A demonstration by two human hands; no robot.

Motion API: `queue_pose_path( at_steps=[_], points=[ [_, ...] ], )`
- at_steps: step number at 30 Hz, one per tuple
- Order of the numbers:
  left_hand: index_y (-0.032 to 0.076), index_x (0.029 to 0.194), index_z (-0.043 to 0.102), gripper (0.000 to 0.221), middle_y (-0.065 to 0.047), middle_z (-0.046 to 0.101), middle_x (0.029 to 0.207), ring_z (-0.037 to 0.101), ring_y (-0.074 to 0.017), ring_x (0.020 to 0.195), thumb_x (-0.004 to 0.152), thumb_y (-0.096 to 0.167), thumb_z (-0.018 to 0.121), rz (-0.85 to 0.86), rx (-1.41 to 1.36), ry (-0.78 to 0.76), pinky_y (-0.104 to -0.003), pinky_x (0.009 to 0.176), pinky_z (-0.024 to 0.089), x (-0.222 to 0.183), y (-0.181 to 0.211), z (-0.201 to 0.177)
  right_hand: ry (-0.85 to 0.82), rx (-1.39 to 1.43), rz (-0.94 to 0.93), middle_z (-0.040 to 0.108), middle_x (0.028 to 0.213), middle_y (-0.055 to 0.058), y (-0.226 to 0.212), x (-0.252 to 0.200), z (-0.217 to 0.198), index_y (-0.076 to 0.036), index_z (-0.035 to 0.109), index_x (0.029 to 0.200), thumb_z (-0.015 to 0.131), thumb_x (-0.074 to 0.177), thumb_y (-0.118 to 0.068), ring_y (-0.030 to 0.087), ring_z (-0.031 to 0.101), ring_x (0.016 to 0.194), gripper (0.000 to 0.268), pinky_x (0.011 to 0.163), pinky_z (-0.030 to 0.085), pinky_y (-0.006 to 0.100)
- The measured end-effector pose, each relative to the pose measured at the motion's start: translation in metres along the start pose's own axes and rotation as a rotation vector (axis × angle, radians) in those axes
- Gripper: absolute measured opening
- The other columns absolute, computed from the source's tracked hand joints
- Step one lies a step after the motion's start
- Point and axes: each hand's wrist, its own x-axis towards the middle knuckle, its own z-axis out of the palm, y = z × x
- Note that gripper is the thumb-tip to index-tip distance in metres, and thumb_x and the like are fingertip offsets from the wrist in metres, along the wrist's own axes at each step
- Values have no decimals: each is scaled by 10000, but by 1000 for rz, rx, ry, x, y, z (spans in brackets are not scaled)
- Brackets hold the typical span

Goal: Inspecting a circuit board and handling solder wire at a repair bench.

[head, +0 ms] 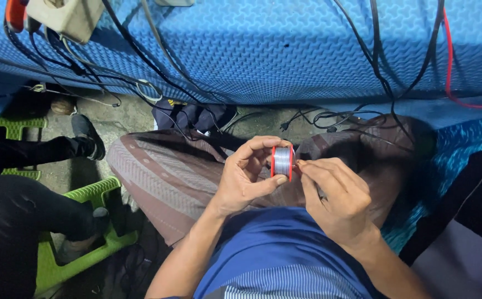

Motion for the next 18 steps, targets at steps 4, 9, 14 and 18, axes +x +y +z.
queue_pose_path(
  at_steps=[4,9,14,18],
  points=[
    [19,1364,557,544,-156,607,1339,608,-260,1311,881,-21,802,58,63,-16,-373,1174,506,7,11,2,0,137,152,747,925,209,-4,6,-5,106,696,903,738,865,175,323,742,827,89,793,619,374],
    [39,1331,588,515,-160,617,1330,636,-246,1275,874,39,826,85,234,-38,-354,1139,548,15,34,10,-12,409,463,691,1102,193,7,-2,-4,-17,731,993,702,916,98,258,724,1025,141,908,630,287],
    [87,1316,619,487,-113,672,1316,632,-213,1256,884,125,841,117,442,-65,-325,1118,531,20,47,16,-22,429,582,732,980,172,11,-10,-6,27,738,954,699,856,174,231,725,904,181,831,601,266],
    [87,1325,601,508,-101,703,1317,682,-239,1243,894,195,847,223,640,-113,-378,1126,486,24,52,16,1,478,841,758,1019,104,13,-9,-7,-9,734,1062,781,810,103,166,732,954,279,916,612,259]
  ],
)
